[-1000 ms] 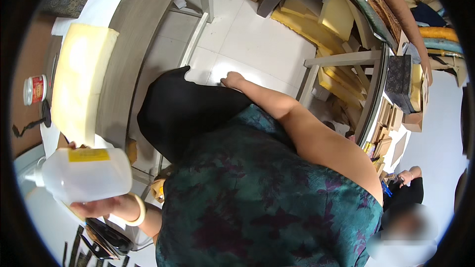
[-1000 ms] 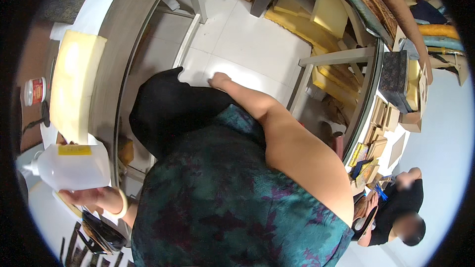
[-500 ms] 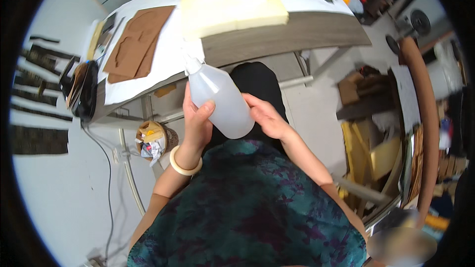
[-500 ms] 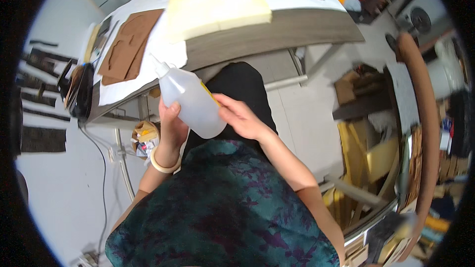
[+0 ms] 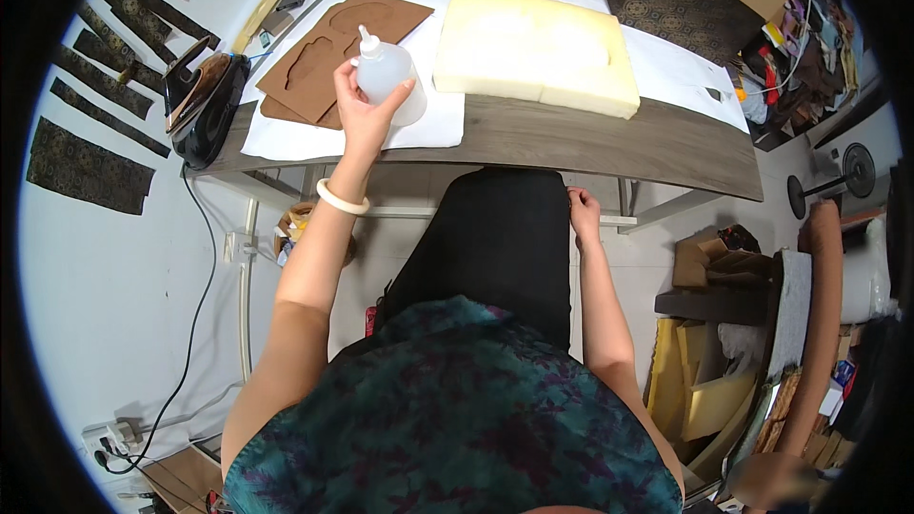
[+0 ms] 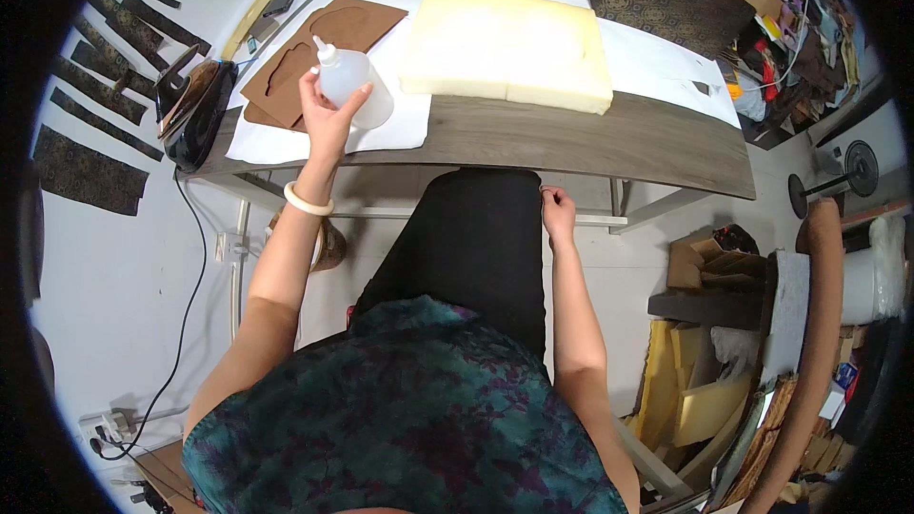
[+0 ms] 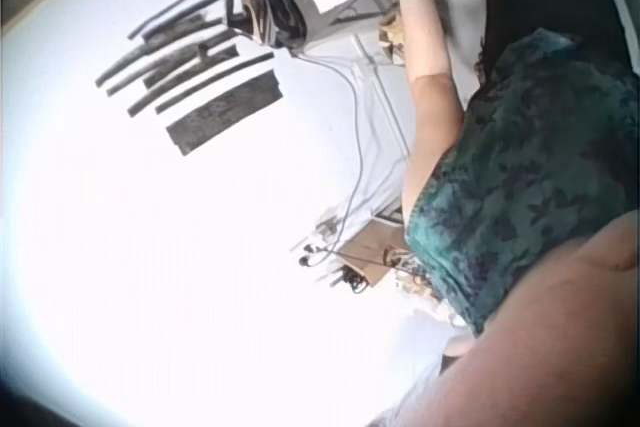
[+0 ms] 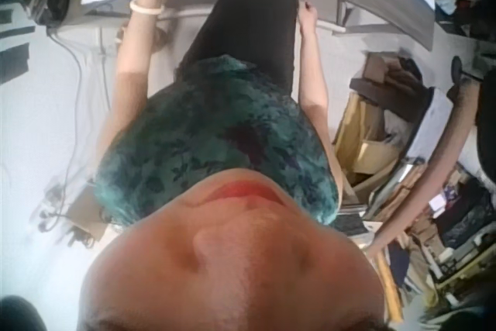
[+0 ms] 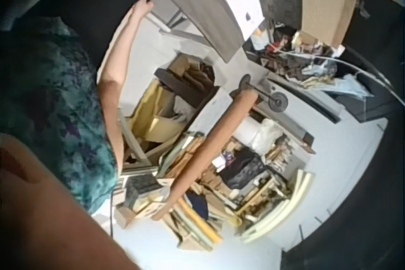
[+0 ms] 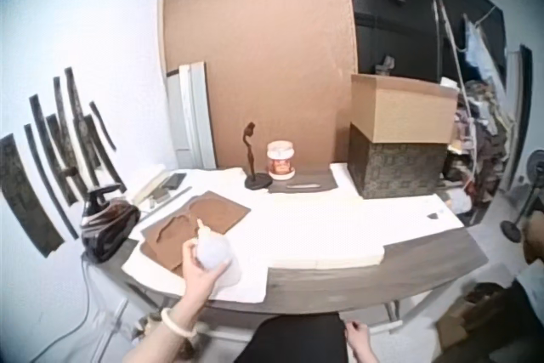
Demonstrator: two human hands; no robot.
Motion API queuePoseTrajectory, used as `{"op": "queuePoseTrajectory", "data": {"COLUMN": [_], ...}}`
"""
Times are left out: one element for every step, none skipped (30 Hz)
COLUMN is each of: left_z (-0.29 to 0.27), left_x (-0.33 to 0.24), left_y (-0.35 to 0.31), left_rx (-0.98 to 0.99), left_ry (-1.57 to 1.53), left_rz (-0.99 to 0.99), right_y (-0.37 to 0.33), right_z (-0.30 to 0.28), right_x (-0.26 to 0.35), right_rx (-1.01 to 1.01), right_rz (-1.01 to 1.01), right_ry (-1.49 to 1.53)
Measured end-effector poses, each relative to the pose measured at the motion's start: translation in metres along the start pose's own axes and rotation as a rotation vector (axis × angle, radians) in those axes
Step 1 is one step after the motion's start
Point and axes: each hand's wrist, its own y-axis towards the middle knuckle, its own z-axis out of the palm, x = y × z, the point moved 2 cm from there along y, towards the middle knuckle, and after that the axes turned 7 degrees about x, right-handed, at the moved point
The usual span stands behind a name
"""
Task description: The person assembles foam pieces by applying glue to the edges and pressing them together. They handle a rectangular foam board and smaller foam cutouts, aligning and bonding them on a workbench.
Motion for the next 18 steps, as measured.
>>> {"op": "queuePoseTrajectory", "data": {"left_z": [0.002, 0.003, 0.005, 0.003, 0.004, -0.004, -0.015, 0.015, 0.015, 0.011, 0.018, 0.026, 0.025, 0.019, 0.017, 0.017, 0.028, 0.037], "left_x": [0.007, 0.013, 0.015, 0.014, 0.002, -0.003, 0.012, 0.008, 0.039, 0.083, 0.119, 0.155, 0.211, 0.263, 0.31, 0.332, 0.343, 0.351], "left_y": [0.003, 0.01, 0.007, -0.007, -0.034, -0.076, -0.123, -0.143, -0.171, -0.199, -0.196, -0.194, -0.197, -0.199, -0.188, -0.187, -0.177, -0.17], "left_rx": [0.01, 0.022, 0.015, -0.049, -0.113, -0.13, -0.011, 0.184, 0.52, 0.612, 0.532, 0.449, 0.459, 0.453, 0.464, 0.415, 0.387, 0.339], "left_ry": [0.004, 0.01, 0.052, 0.123, 0.258, 0.483, 0.554, 0.603, 0.313, 0.377, 0.419, 0.446, 0.307, 0.17, 0.04, 0.006, 0.01, 0.064], "left_rz": [-0.02, -0.036, 0.008, 0.098, 0.211, 0.244, 0.313, 0.442, 0.187, -0.183, -0.383, -0.582, -0.606, -0.629, -0.636, -0.684, -0.75, -0.822], "right_y": [0.015, 0.032, 0.044, 0.055, 0.065, 0.07, 0.076, 0.1, 0.109, 0.114, 0.116, 0.117, 0.117, 0.123, 0.127, 0.129, 0.131, 0.127], "right_z": [-0.002, -0.002, -0.004, -0.004, -0.005, 0.006, 0.014, -0.023, -0.024, -0.014, -0.008, -0.005, 0.008, 0.025, 0.034, 0.043, 0.034, 0.025], "right_x": [-0.014, -0.029, -0.04, -0.051, -0.06, -0.06, -0.069, -0.113, -0.133, -0.14, -0.143, -0.143, -0.141, -0.129, -0.121, -0.113, -0.11, -0.107], "right_rx": [0.005, 0.011, 0.011, 0.012, 0.017, 0.008, 0.0, -0.049, -0.004, 0.023, 0.018, -0.001, 0.001, 0.017, 0.017, 0.034, 0.014, 0.001], "right_rz": [0.016, 0.029, 0.102, 0.176, 0.251, 0.282, 0.258, 0.228, 0.292, 0.333, 0.374, 0.407, 0.427, 0.433, 0.418, 0.413, 0.401, 0.391], "right_ry": [-0.004, -0.003, 0.046, 0.097, 0.143, 0.039, 0.009, -0.07, 0.117, 0.159, 0.147, 0.117, 0.094, 0.071, 0.075, 0.041, 0.012, -0.009]}}
